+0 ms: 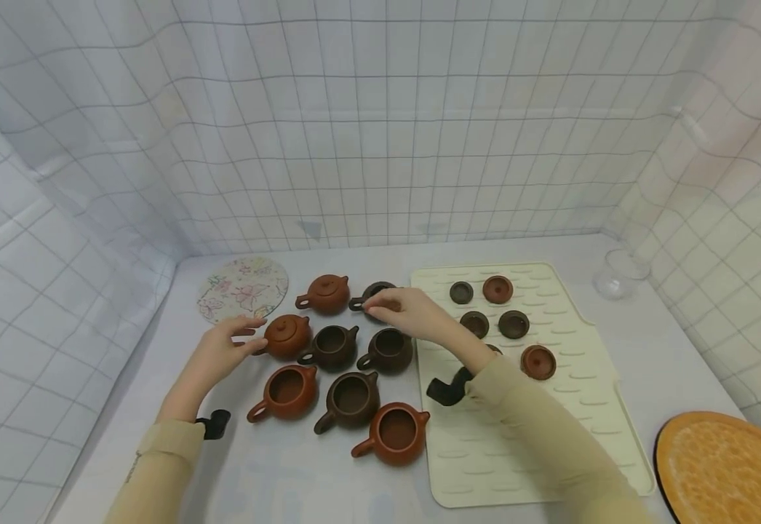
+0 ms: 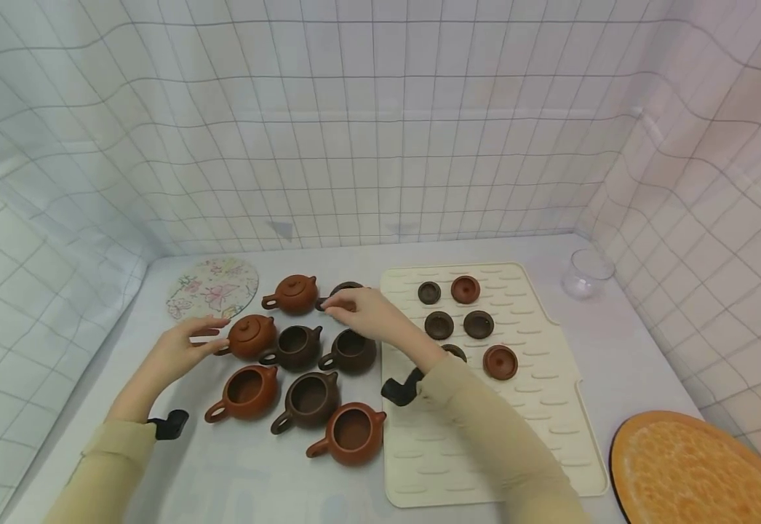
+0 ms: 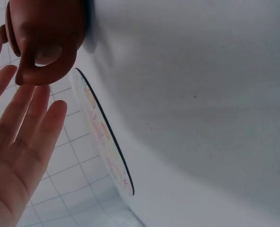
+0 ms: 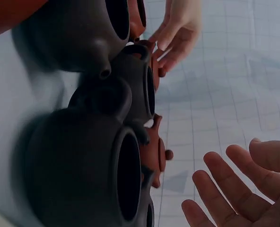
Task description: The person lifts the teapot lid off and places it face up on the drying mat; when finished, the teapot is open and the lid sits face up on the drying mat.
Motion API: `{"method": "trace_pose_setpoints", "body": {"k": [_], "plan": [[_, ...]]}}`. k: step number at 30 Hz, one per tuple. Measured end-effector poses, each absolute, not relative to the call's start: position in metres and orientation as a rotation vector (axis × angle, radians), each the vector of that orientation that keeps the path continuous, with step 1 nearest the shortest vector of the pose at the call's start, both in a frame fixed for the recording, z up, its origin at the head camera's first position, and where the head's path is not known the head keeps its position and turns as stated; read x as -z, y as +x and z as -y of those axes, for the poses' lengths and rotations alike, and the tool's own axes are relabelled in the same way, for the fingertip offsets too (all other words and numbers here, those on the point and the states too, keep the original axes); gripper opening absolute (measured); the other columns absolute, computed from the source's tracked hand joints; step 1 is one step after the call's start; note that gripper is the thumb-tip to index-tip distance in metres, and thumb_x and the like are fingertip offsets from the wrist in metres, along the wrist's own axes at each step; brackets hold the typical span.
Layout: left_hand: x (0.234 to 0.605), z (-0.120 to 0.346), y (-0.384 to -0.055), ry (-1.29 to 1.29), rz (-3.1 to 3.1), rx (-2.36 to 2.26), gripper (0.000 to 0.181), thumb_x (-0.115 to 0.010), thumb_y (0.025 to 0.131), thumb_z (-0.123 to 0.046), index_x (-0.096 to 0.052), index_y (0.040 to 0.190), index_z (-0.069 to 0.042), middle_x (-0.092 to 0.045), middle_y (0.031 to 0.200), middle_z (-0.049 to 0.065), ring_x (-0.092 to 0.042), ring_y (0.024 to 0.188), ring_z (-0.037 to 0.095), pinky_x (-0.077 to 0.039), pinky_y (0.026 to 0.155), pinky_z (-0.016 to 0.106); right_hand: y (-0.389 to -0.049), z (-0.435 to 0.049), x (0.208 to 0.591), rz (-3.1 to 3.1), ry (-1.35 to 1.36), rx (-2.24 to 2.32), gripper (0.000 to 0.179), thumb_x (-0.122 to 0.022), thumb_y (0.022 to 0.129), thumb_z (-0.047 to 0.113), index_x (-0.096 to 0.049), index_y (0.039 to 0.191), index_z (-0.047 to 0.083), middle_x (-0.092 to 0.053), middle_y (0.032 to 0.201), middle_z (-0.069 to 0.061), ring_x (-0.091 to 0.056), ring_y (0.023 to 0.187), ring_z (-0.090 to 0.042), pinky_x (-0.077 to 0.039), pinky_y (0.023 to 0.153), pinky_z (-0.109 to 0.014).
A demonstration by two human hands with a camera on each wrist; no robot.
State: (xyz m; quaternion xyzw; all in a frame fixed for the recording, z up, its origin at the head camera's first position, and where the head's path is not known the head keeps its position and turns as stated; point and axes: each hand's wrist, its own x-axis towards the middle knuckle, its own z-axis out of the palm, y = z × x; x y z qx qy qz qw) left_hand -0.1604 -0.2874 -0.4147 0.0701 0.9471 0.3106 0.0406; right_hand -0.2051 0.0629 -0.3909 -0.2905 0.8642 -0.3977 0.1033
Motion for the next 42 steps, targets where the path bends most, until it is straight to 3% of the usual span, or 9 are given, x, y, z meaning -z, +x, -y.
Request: {"method": "trace_pose_setpoints", "body": {"k": [8,13,20,26,32,39,42], "plan": [[0.427,0.290,-0.172,0.184,-2.855,-0.949,0.048,-0.070,0.092,-0.016,-0.057,0.133,0.004,-0.054,0.136,0.028,-0.062,0.114,0.044,-0.057,0.084,0.047,-0.219,0.016,0.393,-2.501,-0.948,0.997,0.031,-0.055,0.102,0.027,-0.066,0.128,0.015,-0.068,0.126,-0.004,-0.065,0.105,-0.017,-0.052,0.090,-0.031],[0.428,0.290,-0.175,0.172,-2.827,-0.937,0.047,-0.071,0.091,-0.017,-0.059,0.132,0.002,-0.047,0.140,0.032,-0.065,0.109,0.043,-0.058,0.079,0.044,-0.220,0.052,0.396,-2.513,-0.924,0.942,0.035,-0.058,0.101,0.027,-0.061,0.133,0.015,-0.064,0.133,-0.004,-0.063,0.115,-0.016,-0.051,0.097,-0.029],[0.428,0.292,-0.176,0.179,-2.824,-0.929,0.045,-0.072,0.091,-0.019,-0.062,0.129,0.001,-0.067,0.110,0.022,-0.068,0.095,0.035,-0.054,0.071,0.036,-0.220,0.084,0.401,-2.543,-0.902,0.856,0.038,-0.059,0.100,0.025,-0.058,0.136,0.013,-0.063,0.134,-0.004,-0.059,0.123,-0.016,-0.048,0.101,-0.027],[0.430,0.292,-0.176,0.142,-2.832,-0.900,0.046,-0.073,0.090,-0.021,-0.062,0.129,0.000,-0.069,0.101,0.017,-0.067,0.090,0.030,-0.049,0.068,0.031,-0.218,0.100,0.405,-2.599,-0.932,0.683,0.041,-0.060,0.099,0.027,-0.057,0.137,0.012,-0.061,0.132,-0.006,-0.058,0.122,-0.016,-0.048,0.100,-0.024],[0.429,0.290,-0.177,0.133,-2.825,-0.903,0.046,-0.072,0.091,-0.021,-0.062,0.130,0.001,-0.069,0.103,0.019,-0.067,0.091,0.030,-0.049,0.067,0.030,-0.218,0.108,0.405,-2.693,-0.880,0.545,0.032,-0.058,0.100,0.022,-0.064,0.131,0.016,-0.065,0.127,-0.001,-0.059,0.118,-0.012,-0.048,0.097,-0.022],[0.428,0.291,-0.176,0.075,-2.813,-0.896,0.047,-0.073,0.090,-0.022,-0.062,0.130,-0.001,-0.060,0.128,0.030,-0.068,0.092,0.030,-0.049,0.066,0.030,-0.219,0.111,0.403,-2.724,-0.865,0.557,0.022,-0.062,0.098,0.019,-0.071,0.118,0.017,-0.071,0.113,0.003,-0.063,0.101,-0.007,-0.050,0.085,-0.017],[0.429,0.291,-0.177,0.067,-2.804,-0.900,0.047,-0.073,0.090,-0.023,-0.062,0.130,-0.002,-0.062,0.123,0.029,-0.068,0.090,0.028,-0.048,0.065,0.030,-0.220,0.110,0.404,-2.728,-0.868,0.596,0.017,-0.064,0.097,0.020,-0.073,0.111,0.017,-0.072,0.108,0.004,-0.063,0.094,-0.006,-0.050,0.080,-0.015]]}}
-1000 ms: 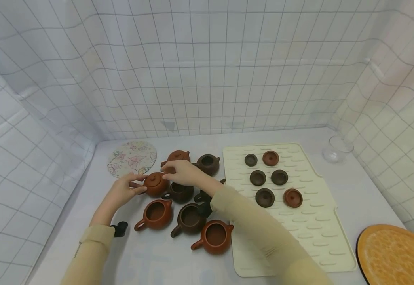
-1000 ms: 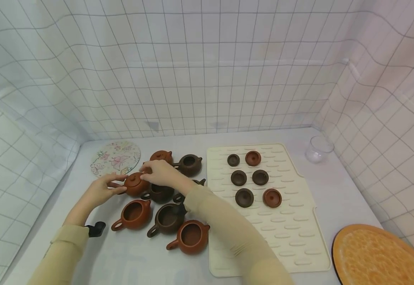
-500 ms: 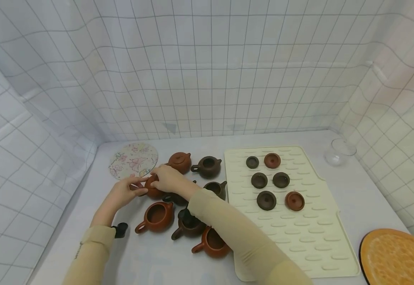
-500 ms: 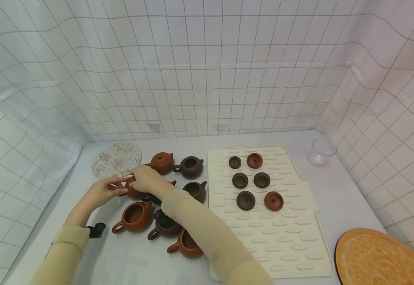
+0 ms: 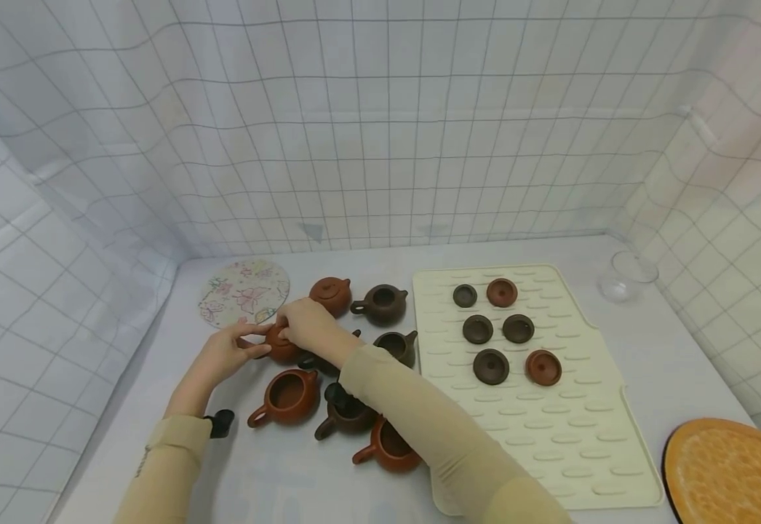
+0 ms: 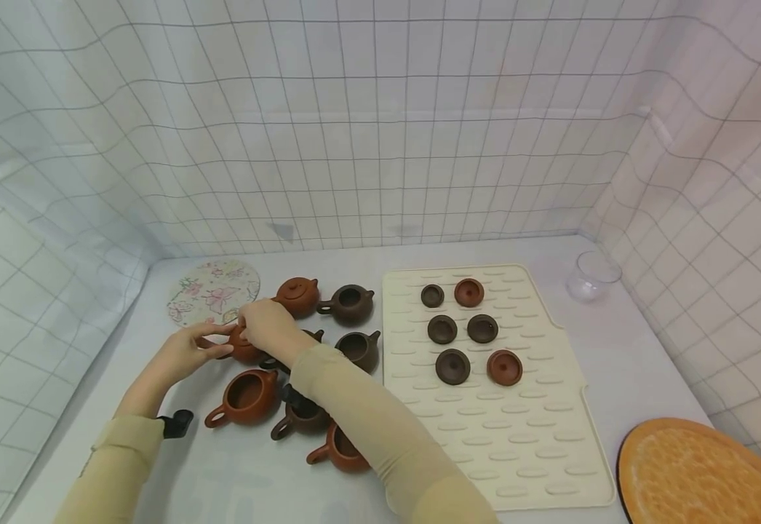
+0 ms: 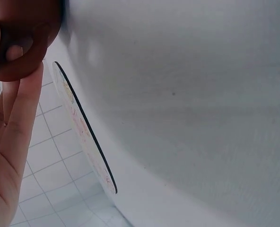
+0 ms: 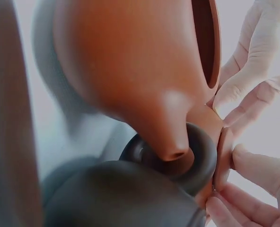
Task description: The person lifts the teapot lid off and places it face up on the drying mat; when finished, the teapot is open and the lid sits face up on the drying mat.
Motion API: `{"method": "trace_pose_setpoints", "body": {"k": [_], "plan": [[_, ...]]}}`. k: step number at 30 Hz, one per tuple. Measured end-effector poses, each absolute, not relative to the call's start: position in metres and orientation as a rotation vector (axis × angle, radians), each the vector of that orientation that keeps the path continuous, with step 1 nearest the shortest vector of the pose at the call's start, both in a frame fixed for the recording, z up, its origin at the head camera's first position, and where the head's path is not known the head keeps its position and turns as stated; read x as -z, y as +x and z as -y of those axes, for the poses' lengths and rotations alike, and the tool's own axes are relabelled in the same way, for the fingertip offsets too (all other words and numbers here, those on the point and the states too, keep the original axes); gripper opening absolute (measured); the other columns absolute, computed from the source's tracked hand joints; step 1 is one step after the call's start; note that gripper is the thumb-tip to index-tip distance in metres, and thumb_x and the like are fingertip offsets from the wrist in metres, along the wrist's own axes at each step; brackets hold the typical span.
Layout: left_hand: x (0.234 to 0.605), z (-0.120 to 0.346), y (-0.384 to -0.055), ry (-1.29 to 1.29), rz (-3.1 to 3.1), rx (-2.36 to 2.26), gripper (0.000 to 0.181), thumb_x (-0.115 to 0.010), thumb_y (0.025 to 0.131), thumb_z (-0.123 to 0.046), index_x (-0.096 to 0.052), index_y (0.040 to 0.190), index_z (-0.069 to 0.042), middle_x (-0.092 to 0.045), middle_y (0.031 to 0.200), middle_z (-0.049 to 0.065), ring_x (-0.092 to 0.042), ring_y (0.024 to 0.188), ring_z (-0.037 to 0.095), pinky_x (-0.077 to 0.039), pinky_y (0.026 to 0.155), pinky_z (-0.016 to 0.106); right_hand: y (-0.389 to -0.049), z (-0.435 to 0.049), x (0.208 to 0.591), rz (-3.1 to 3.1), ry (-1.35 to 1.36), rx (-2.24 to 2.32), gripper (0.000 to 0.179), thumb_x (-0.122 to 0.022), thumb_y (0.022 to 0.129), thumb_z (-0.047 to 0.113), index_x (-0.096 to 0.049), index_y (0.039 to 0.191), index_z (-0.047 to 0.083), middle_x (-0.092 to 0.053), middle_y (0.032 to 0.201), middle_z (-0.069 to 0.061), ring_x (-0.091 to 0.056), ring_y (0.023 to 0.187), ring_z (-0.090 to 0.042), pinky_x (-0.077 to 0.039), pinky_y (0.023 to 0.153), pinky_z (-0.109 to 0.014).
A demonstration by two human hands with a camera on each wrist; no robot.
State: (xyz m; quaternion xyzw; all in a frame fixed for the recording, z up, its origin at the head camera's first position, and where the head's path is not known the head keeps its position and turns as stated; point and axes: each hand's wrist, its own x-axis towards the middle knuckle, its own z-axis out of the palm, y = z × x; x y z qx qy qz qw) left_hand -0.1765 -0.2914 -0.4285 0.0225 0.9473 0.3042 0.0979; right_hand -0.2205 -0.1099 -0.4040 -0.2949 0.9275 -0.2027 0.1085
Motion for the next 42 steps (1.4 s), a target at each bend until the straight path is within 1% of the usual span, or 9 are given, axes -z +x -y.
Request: {"method": "trace_pose_setpoints", "body": {"k": [7,16,19,24,27,31,36,39,42], "plan": [[0.429,0.292,-0.177,0.068,-2.798,-0.910,0.047,-0.073,0.090,-0.025,-0.062,0.130,-0.003,-0.066,0.117,0.027,-0.067,0.088,0.026,-0.048,0.065,0.030,-0.222,0.107,0.406,-2.746,-0.873,0.709,0.011,-0.067,0.095,0.022,-0.075,0.101,0.017,-0.073,0.101,0.005,-0.062,0.088,-0.005,-0.048,0.073,-0.013],[0.428,0.292,-0.178,0.070,-2.795,-0.917,0.047,-0.073,0.090,-0.025,-0.062,0.129,-0.003,-0.063,0.124,0.026,-0.067,0.091,0.026,-0.050,0.068,0.031,-0.224,0.086,0.396,-2.585,-0.577,1.181,0.016,-0.070,0.093,0.030,-0.075,0.102,0.018,-0.073,0.103,0.003,-0.066,0.092,-0.011,-0.052,0.077,-0.022],[0.428,0.291,-0.179,0.073,-2.799,-0.915,0.046,-0.073,0.090,-0.023,-0.062,0.130,-0.003,-0.063,0.125,0.026,-0.066,0.089,0.025,-0.048,0.067,0.030,-0.226,0.070,0.394,-2.385,-0.479,1.389,0.020,-0.068,0.094,0.031,-0.074,0.107,0.017,-0.072,0.109,0.000,-0.069,0.094,-0.013,-0.055,0.085,-0.029],[0.428,0.291,-0.177,0.060,-2.802,-0.906,0.046,-0.074,0.089,-0.024,-0.063,0.130,-0.004,-0.062,0.125,0.027,-0.064,0.086,0.023,-0.047,0.066,0.029,-0.231,0.038,0.392,-1.821,-0.259,1.776,0.029,-0.060,0.099,0.016,-0.063,0.123,0.000,-0.064,0.122,-0.013,-0.066,0.111,-0.025,-0.051,0.101,-0.042],[0.428,0.290,-0.176,0.056,-2.802,-0.901,0.047,-0.074,0.089,-0.024,-0.063,0.130,-0.004,-0.061,0.126,0.027,-0.064,0.086,0.023,-0.047,0.066,0.030,-0.233,0.014,0.389,-1.598,-0.142,1.916,0.033,-0.052,0.102,0.008,-0.054,0.131,-0.007,-0.058,0.127,-0.019,-0.060,0.119,-0.033,-0.050,0.102,-0.041],[0.428,0.290,-0.175,0.058,-2.804,-0.899,0.047,-0.074,0.089,-0.024,-0.062,0.131,-0.005,-0.063,0.124,0.027,-0.064,0.087,0.023,-0.047,0.066,0.030,-0.236,-0.028,0.389,-1.485,-0.068,2.033,0.034,-0.042,0.104,0.003,-0.047,0.136,-0.008,-0.054,0.133,-0.025,-0.062,0.119,-0.036,-0.053,0.098,-0.035],[0.429,0.290,-0.176,0.069,-2.810,-0.904,0.047,-0.074,0.089,-0.024,-0.062,0.131,-0.005,-0.057,0.134,0.029,-0.066,0.089,0.025,-0.048,0.067,0.030,-0.237,-0.095,0.392,-1.448,-0.015,2.177,0.039,-0.039,0.106,0.008,-0.040,0.143,-0.005,-0.052,0.133,-0.024,-0.068,0.106,-0.025,-0.053,0.096,-0.030],[0.430,0.290,-0.176,0.068,-2.811,-0.904,0.047,-0.073,0.089,-0.023,-0.062,0.131,-0.005,-0.051,0.139,0.032,-0.066,0.090,0.025,-0.048,0.067,0.029,-0.235,-0.134,0.396,-1.485,0.020,2.239,0.043,-0.038,0.108,0.015,-0.035,0.146,-0.004,-0.054,0.128,-0.018,-0.070,0.102,-0.019,-0.052,0.097,-0.029],[0.431,0.290,-0.176,0.071,-2.808,-0.901,0.047,-0.073,0.089,-0.024,-0.062,0.131,-0.005,-0.052,0.137,0.032,-0.065,0.089,0.024,-0.047,0.067,0.030,-0.231,-0.171,0.402,-1.607,0.042,2.232,0.048,-0.037,0.108,0.020,-0.030,0.148,-0.005,-0.055,0.123,-0.010,-0.069,0.101,-0.012,-0.052,0.097,-0.026]]}}
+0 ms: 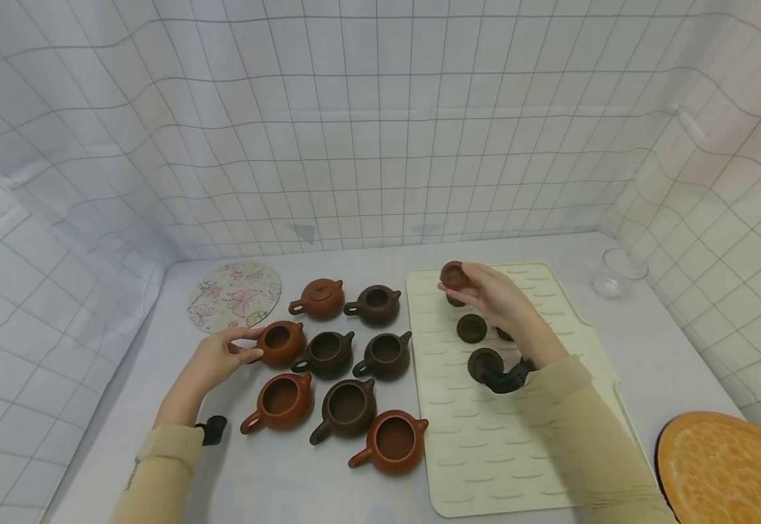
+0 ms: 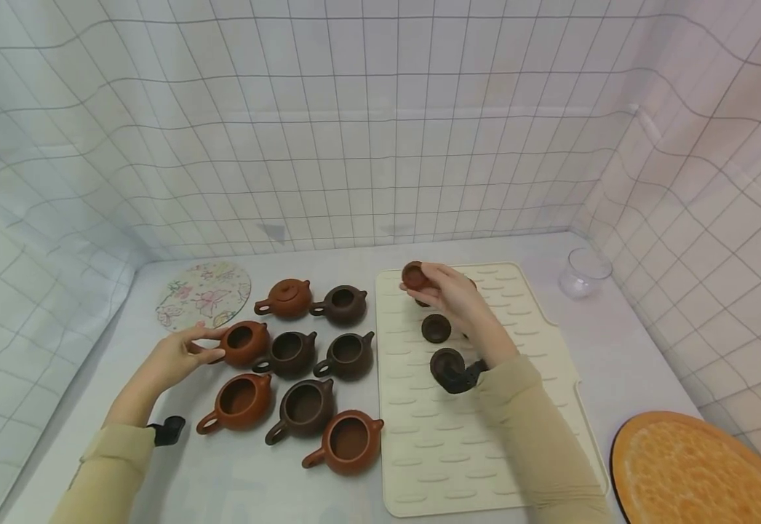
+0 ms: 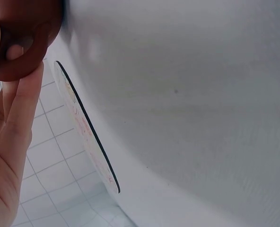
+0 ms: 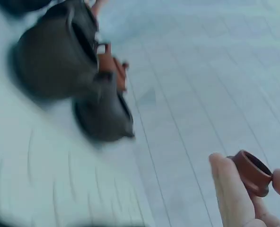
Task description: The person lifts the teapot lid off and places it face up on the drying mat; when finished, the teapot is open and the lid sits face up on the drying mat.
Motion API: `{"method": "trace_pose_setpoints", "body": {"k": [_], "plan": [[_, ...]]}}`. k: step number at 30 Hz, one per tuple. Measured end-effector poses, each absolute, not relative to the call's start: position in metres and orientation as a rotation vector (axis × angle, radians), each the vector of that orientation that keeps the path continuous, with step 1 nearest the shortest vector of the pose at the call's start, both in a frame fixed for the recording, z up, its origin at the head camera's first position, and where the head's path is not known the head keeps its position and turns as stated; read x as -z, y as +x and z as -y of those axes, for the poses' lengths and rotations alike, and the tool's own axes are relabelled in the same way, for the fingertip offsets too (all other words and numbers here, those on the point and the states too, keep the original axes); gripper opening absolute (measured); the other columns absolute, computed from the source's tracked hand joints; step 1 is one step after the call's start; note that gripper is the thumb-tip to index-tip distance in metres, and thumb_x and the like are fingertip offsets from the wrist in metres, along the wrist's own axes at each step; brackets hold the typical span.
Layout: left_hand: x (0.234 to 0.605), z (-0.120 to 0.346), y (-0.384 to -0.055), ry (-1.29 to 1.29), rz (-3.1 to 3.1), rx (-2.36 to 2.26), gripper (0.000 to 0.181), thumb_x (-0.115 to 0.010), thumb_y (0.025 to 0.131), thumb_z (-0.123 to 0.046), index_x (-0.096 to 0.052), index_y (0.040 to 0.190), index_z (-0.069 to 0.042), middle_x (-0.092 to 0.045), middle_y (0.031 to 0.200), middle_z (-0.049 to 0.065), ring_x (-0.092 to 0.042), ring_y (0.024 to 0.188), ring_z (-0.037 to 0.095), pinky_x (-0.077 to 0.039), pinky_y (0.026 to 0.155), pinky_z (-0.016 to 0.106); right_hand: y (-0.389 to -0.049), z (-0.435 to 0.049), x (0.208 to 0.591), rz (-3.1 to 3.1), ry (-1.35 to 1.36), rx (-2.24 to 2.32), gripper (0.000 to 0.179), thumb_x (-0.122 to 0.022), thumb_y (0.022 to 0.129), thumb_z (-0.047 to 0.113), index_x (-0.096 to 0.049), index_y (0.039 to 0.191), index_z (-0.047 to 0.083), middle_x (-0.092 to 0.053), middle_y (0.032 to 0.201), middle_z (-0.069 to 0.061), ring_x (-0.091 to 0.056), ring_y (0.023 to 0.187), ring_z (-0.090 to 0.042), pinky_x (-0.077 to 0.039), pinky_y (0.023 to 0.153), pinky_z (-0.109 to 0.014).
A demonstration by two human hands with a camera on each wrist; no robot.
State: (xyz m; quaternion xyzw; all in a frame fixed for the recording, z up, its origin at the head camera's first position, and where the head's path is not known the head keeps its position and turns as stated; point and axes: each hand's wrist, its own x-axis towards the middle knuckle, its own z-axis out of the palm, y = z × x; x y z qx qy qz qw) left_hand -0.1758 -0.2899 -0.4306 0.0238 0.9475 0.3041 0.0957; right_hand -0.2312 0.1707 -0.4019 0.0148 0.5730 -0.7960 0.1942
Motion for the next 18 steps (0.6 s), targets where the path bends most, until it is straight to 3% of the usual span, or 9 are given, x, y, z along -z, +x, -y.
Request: {"method": "trace_pose_setpoints", "body": {"k": [7,11,18], "plan": [[0.431,0.289,-0.175,0.077,-2.820,-0.902,0.047,-0.074,0.089,-0.025,-0.063,0.130,-0.004,-0.064,0.121,0.026,-0.064,0.086,0.023,-0.047,0.065,0.030,-0.227,-0.244,0.411,-1.866,0.176,2.221,0.067,-0.048,0.104,0.030,-0.019,0.154,-0.003,-0.048,0.119,0.004,-0.063,0.098,-0.002,-0.050,0.095,-0.017],[0.432,0.289,-0.176,0.087,-2.829,-0.902,0.047,-0.074,0.089,-0.024,-0.063,0.130,-0.004,-0.064,0.122,0.025,-0.064,0.087,0.023,-0.047,0.065,0.030,-0.232,-0.274,0.413,-1.918,0.257,2.207,0.072,-0.050,0.102,0.030,-0.014,0.156,-0.001,-0.047,0.118,0.006,-0.059,0.099,-0.001,-0.050,0.094,-0.016],[0.432,0.288,-0.175,0.077,-2.820,-0.903,0.047,-0.074,0.089,-0.022,-0.062,0.132,-0.004,-0.056,0.134,0.029,-0.065,0.089,0.025,-0.047,0.066,0.030,-0.244,-0.304,0.431,-2.141,0.265,1.985,0.074,-0.052,0.102,0.032,-0.019,0.153,-0.009,-0.043,0.134,-0.008,-0.057,0.093,0.006,-0.051,0.092,-0.015]]}}
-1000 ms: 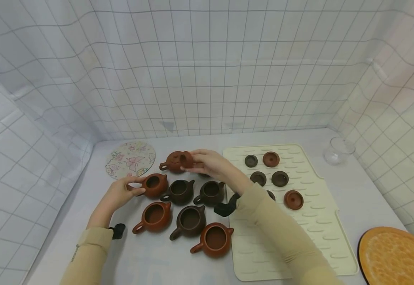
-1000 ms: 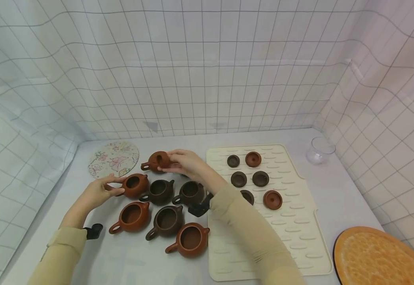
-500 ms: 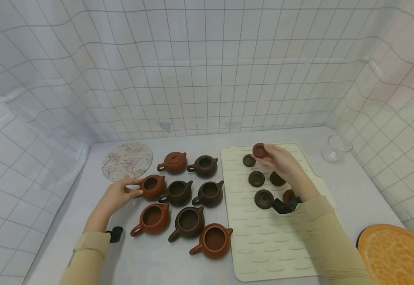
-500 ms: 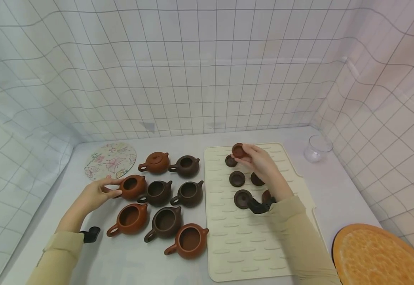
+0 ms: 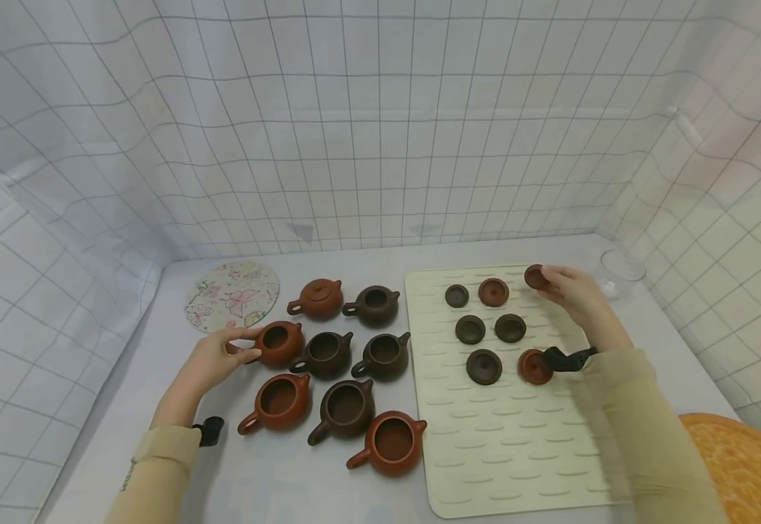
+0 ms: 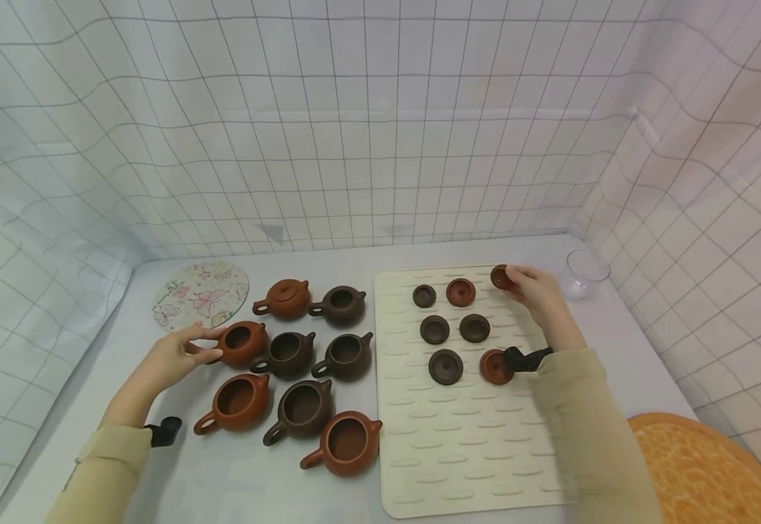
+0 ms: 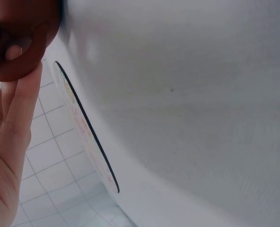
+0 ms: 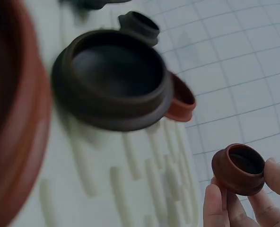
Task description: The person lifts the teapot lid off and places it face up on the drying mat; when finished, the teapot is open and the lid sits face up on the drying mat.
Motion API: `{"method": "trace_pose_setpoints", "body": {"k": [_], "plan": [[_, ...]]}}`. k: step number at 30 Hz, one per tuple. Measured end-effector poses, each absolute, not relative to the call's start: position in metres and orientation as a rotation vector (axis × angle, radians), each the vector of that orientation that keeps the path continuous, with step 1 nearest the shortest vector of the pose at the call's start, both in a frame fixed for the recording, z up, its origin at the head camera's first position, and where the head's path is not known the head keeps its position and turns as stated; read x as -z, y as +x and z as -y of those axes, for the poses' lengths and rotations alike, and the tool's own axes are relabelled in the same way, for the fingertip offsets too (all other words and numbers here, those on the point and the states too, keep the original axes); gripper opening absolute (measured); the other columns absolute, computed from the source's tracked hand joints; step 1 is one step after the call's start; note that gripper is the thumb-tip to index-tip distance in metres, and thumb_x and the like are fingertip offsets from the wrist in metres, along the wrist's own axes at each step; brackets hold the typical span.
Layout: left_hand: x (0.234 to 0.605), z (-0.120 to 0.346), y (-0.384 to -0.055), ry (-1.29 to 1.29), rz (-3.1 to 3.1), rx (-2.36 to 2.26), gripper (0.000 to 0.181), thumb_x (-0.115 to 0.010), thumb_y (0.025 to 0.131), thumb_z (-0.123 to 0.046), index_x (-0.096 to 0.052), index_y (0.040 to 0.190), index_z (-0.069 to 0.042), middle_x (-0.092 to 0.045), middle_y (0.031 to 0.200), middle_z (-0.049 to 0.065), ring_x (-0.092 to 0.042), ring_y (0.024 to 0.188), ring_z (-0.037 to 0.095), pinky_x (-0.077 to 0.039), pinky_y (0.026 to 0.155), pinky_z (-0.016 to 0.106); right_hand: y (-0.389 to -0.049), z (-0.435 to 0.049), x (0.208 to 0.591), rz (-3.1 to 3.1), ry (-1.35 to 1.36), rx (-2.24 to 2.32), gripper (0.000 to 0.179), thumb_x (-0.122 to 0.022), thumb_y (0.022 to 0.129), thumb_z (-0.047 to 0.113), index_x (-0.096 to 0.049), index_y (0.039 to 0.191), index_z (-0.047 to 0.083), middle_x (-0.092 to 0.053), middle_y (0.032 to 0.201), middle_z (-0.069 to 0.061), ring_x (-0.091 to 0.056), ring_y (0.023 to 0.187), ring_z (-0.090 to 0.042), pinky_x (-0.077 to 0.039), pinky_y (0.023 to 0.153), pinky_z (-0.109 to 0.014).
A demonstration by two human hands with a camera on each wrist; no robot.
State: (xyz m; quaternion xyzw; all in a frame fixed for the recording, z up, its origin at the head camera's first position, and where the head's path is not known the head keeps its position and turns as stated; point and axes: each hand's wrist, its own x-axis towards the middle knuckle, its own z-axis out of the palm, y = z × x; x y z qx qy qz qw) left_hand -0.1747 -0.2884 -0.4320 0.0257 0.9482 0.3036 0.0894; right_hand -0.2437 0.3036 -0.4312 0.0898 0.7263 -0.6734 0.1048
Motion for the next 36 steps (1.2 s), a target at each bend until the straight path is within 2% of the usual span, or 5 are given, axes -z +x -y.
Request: {"method": "trace_pose_setpoints", "body": {"k": [3,6,10,22,36], "plan": [[0.432,0.288,-0.175,0.074,-2.817,-0.894,0.048,-0.074,0.089,-0.023,-0.062,0.132,-0.004,-0.051,0.138,0.031,-0.064,0.089,0.025,-0.047,0.066,0.030,-0.244,-0.310,0.441,-2.327,0.261,1.779,0.074,-0.057,0.099,0.041,-0.034,0.147,-0.009,-0.048,0.138,-0.017,-0.061,0.093,0.003,-0.052,0.090,-0.019],[0.433,0.288,-0.175,0.083,-2.820,-0.896,0.048,-0.074,0.089,-0.023,-0.062,0.132,-0.004,-0.048,0.141,0.033,-0.064,0.090,0.027,-0.048,0.066,0.030,-0.244,-0.312,0.446,-2.458,0.243,1.584,0.075,-0.055,0.098,0.048,-0.040,0.144,-0.010,-0.048,0.141,-0.025,-0.066,0.110,-0.019,-0.050,0.099,-0.028],[0.433,0.288,-0.174,0.086,-2.820,-0.903,0.048,-0.073,0.089,-0.022,-0.061,0.132,-0.004,-0.035,0.148,0.036,-0.064,0.102,0.038,-0.048,0.067,0.030,-0.246,-0.308,0.445,-2.490,0.231,1.442,0.071,-0.047,0.102,0.044,-0.036,0.145,-0.011,-0.035,0.151,-0.033,-0.050,0.131,-0.039,-0.041,0.110,-0.042],[0.429,0.287,-0.173,0.034,-2.791,-0.898,0.049,-0.073,0.090,-0.023,-0.060,0.134,-0.004,-0.026,0.152,0.037,-0.063,0.095,0.031,-0.047,0.067,0.030,-0.251,-0.296,0.429,-2.430,0.282,1.302,0.058,-0.041,0.106,0.023,-0.025,0.150,-0.010,-0.032,0.151,-0.035,-0.041,0.137,-0.044,-0.039,0.113,-0.043],[0.428,0.286,-0.172,0.048,-2.803,-0.867,0.048,-0.072,0.090,-0.023,-0.060,0.133,-0.004,-0.032,0.150,0.036,-0.063,0.096,0.033,-0.048,0.067,0.030,-0.245,-0.290,0.401,-2.395,0.230,1.312,0.065,-0.036,0.107,0.029,-0.013,0.152,-0.011,-0.012,0.158,-0.033,-0.022,0.145,-0.049,-0.032,0.117,-0.046]]}}
